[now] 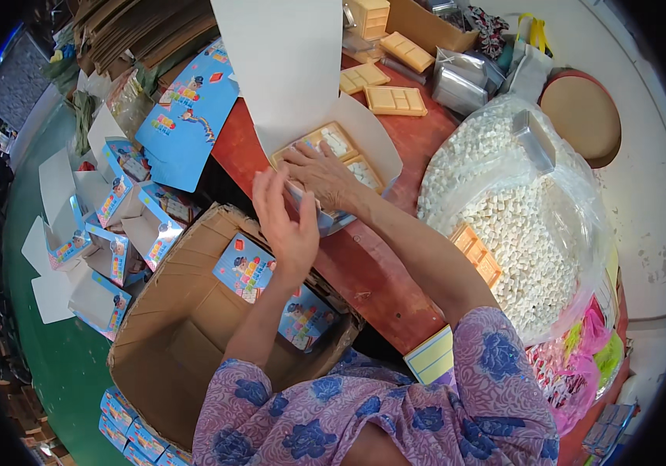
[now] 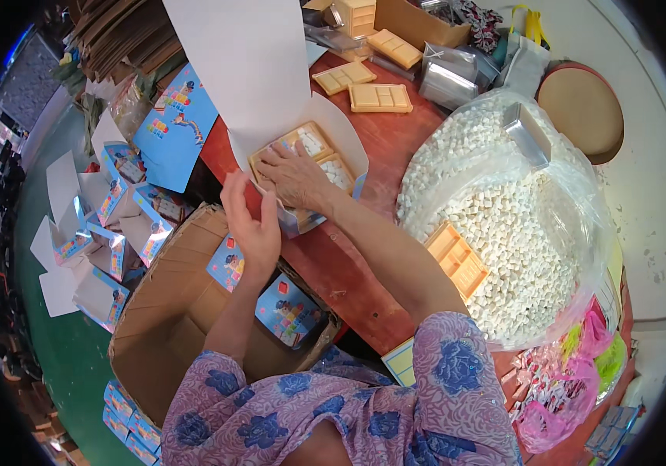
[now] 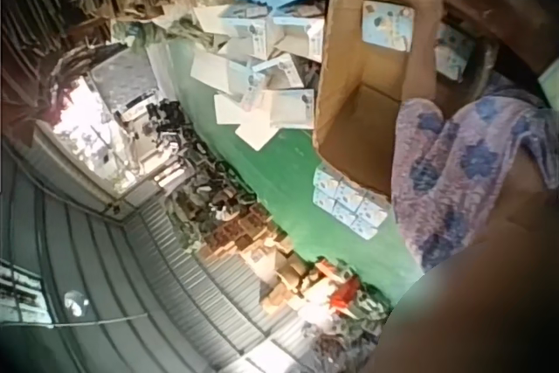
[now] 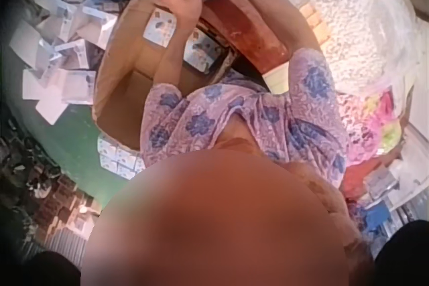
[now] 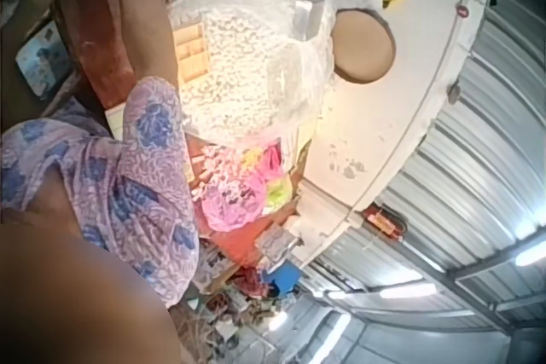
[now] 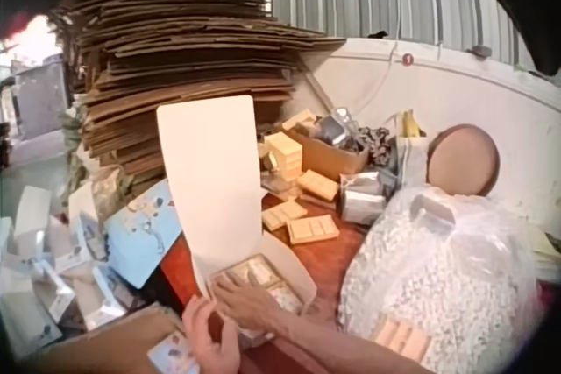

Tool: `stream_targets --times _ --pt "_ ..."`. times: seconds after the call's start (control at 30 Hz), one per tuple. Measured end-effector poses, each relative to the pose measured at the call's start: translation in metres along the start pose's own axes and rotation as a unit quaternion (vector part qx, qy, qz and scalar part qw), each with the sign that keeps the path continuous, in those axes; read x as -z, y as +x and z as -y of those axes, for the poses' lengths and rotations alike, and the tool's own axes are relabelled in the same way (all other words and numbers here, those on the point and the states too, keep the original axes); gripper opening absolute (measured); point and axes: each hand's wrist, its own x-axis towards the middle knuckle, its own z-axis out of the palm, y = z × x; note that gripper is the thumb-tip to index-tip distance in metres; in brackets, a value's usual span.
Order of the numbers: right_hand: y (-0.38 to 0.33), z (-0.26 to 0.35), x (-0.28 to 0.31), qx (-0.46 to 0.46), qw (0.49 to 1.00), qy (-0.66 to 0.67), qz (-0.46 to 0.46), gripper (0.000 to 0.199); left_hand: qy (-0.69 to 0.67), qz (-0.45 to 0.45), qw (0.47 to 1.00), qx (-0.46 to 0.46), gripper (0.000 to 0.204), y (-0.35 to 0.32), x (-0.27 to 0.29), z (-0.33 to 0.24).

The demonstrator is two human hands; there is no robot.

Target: Scooping small toy bricks into plastic containers, applying labels, and packing them into boxes.

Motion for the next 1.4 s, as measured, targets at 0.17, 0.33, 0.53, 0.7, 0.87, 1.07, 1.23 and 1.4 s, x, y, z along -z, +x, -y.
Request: stream_targets --times 0.17,0.33,0.53,0.7,0.87,1.07,1.23,1.4 --pt "0.003 -0.003 0.001 0.015 0.997 0.081 -0.003 0.034 -0.196 0.034 0.969 0.145 0.057 0.02 -0.004 0.005" --pt "0.002 -0.008 -0.006 0.042 0.983 0.166 -0.063 0.033 -0.225 0.048 0.954 0.193 0.059 0.029 -0.011 0.012" --pt "-0.002 -0.017 0.004 -0.046 0.983 0.116 -0.134 0.032 -0.199 0.064 0.958 0.195 0.057 0.032 -0.011 0.014" --pt "-0.011 -0.014 -0.005 -0.051 0.987 0.029 -0.151 0.037 -0.204 0.055 0.957 0.197 0.056 0.031 -0.01 0.003" --pt "-0.008 -0.011 -0.009 -0.071 0.985 0.034 -0.156 0.046 -0.22 0.049 0.96 0.166 0.054 0.037 -0.01 0.012" --pt "-0.009 -0.013 -0.012 -0.074 0.983 0.036 -0.162 0.053 -0.212 0.056 0.958 0.185 0.055 0.032 -0.008 0.006" --pt "-0.004 -0.005 -0.014 -0.105 0.979 0.039 -0.172 0.048 -0.222 0.065 0.953 0.196 0.054 0.03 -0.006 -0.004" --pt "0.006 -0.007 -0.028 -0.109 0.976 -0.009 -0.187 0.045 -0.191 0.063 0.97 0.135 0.048 0.032 -0.011 0.014"
